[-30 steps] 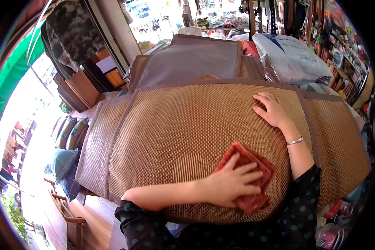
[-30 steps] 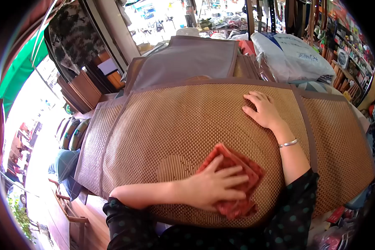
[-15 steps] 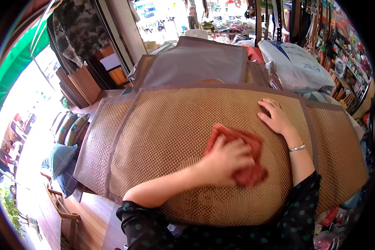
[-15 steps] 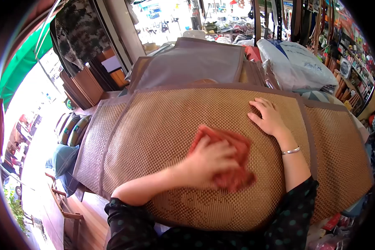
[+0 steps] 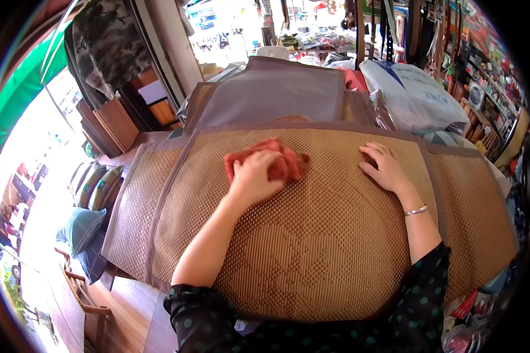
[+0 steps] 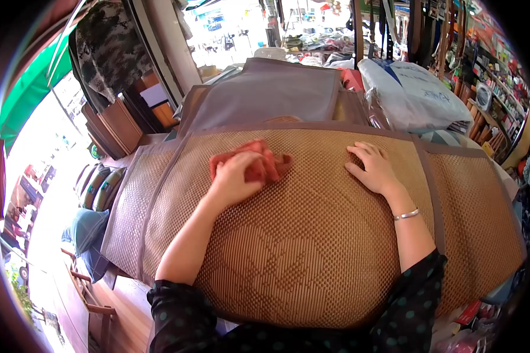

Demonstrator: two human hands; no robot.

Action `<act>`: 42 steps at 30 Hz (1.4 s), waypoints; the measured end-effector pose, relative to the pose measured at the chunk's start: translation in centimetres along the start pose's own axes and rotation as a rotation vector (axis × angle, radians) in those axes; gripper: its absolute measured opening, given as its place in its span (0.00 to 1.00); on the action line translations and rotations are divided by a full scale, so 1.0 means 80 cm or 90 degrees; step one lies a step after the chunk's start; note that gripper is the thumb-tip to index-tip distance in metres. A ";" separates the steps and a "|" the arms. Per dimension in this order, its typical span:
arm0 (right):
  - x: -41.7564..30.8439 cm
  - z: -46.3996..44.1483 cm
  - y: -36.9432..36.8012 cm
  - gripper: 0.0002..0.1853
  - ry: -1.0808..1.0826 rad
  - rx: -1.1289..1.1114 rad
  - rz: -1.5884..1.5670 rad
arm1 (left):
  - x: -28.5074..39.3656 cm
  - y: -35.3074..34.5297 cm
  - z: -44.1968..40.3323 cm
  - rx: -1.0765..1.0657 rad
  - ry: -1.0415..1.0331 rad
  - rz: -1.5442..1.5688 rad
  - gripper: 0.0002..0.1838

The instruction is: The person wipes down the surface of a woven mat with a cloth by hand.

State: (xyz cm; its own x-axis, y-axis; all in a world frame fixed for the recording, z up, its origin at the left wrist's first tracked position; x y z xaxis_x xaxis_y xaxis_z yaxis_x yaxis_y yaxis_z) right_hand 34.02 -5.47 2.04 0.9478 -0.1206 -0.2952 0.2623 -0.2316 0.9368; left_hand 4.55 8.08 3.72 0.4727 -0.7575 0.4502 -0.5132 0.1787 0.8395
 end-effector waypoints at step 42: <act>0.000 -0.001 -0.002 0.30 0.029 0.024 -0.004 | 0.115 -0.027 0.037 -0.081 -0.304 0.038 0.31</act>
State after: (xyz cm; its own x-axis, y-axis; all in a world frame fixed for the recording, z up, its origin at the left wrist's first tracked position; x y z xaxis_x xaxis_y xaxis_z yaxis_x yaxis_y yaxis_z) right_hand 33.99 -5.37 1.85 0.9534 -0.0757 -0.2921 0.2626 -0.2687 0.9267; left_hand 7.86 -1.17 5.16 0.0493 -0.9411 0.3346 -0.4233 0.2838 0.8604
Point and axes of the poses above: each hand's wrist, its own z-axis away from the middle knuckle, its own y-axis out of the back of the hand, x = y × z, the point moved 8 cm from there along -z, towards the middle knuckle, and after that the axes turned 5 degrees about -x, right-handed, at the moved point
